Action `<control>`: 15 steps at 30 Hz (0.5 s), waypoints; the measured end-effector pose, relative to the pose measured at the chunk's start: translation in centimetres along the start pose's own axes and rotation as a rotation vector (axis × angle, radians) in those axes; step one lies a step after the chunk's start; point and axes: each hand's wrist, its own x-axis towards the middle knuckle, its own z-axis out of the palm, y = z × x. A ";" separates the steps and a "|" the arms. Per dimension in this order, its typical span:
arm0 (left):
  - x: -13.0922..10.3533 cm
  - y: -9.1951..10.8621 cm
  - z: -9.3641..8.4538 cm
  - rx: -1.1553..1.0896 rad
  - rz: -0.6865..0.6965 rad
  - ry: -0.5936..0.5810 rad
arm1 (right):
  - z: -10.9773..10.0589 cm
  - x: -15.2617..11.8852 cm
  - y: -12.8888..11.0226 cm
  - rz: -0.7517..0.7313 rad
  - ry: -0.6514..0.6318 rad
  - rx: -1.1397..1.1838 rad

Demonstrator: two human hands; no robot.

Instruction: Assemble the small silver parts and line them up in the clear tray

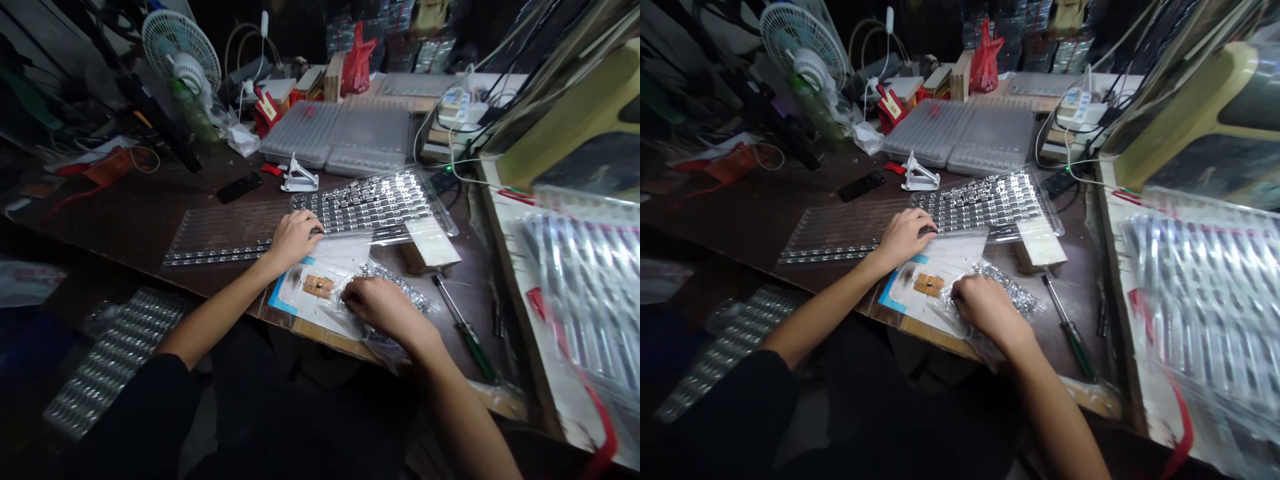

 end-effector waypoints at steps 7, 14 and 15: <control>-3.3 0.7 -1.2 -0.270 0.028 0.061 | -1.2 -0.6 1.5 0.100 0.126 -0.009; -9.6 1.7 0.5 -0.433 -0.046 0.026 | -1.3 -0.9 2.4 0.128 0.109 -0.027; -10.0 1.6 0.9 -0.464 -0.061 0.037 | -1.2 -0.6 2.2 0.121 0.157 -0.038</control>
